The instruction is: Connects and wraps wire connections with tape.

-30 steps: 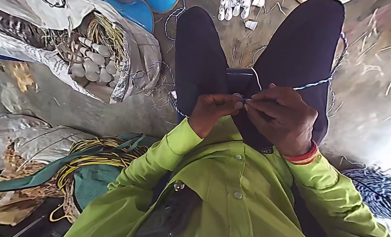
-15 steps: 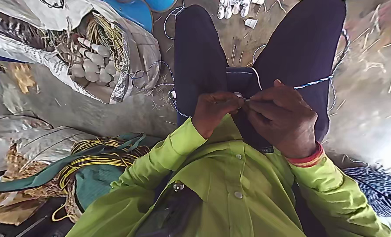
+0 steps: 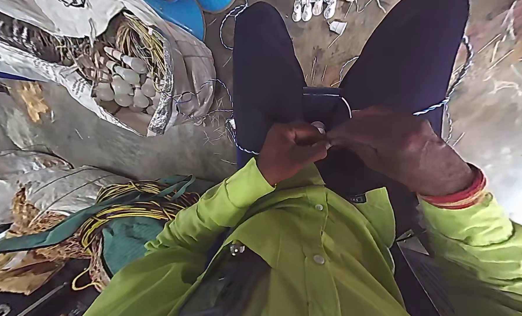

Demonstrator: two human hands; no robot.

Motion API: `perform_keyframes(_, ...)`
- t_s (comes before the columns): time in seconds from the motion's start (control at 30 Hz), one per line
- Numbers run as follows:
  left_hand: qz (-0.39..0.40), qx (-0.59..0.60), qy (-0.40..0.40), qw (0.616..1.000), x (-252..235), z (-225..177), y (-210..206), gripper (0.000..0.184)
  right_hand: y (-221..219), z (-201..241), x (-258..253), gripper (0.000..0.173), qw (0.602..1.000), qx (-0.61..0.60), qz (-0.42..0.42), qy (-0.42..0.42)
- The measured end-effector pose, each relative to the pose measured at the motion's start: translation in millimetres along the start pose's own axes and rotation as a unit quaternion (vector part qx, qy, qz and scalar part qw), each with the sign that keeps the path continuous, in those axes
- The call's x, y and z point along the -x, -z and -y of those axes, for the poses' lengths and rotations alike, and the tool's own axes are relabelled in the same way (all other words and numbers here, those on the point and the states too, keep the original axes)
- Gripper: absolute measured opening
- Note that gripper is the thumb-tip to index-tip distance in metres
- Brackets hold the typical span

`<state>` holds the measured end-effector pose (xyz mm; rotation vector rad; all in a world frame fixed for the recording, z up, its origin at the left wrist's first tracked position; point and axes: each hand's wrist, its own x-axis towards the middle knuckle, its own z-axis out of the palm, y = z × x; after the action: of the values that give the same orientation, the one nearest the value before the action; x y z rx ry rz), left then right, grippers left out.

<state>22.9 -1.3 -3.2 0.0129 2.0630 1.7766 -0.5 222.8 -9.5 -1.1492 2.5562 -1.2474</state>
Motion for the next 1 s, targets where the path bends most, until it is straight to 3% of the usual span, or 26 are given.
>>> perform_keyframes(0.17, 0.022, -0.009, -0.017, 1.000, 0, 2, -2, 0.005, -3, -5, -1, 0.022, 1.000, 0.000, 0.028, 0.010)
perform_keyframes(0.3, 0.018, -0.097, -0.086, 0.991, 5, 0, -5, 0.005, -8, 4, -1, 0.018, 0.993, -0.058, 0.026, -0.102)
perform_keyframes(0.43, -0.030, -0.275, -0.196, 0.941, 8, 6, -12, 0.008, -5, 8, 0, 0.006, 0.966, -0.132, 0.062, -0.213)
perform_keyframes(0.57, -0.035, -0.367, -0.295, 0.882, 9, 12, -16, 0.011, 0, -10, -16, 0.011, 0.906, -0.238, 0.154, -0.315)
perform_keyframes(0.67, -0.007, -0.358, -0.342, 0.869, 9, 22, -13, 0.009, 5, -22, -29, 0.018, 0.822, -0.365, 0.237, -0.367)
perform_keyframes(0.73, 0.026, -0.346, -0.362, 0.865, 12, 23, -9, 0.011, 6, -27, -37, 0.023, 0.785, -0.382, 0.303, -0.381)
perform_keyframes(0.9, 0.058, -0.310, -0.437, 0.842, 18, 30, -3, 0.010, 3, -25, -56, 0.032, 0.759, -0.295, 0.450, -0.367)
perform_keyframes(1.0, 0.063, -0.293, -0.428, 0.853, 23, 29, -2, 0.011, -1, -22, -51, 0.032, 0.749, -0.327, 0.468, -0.337)
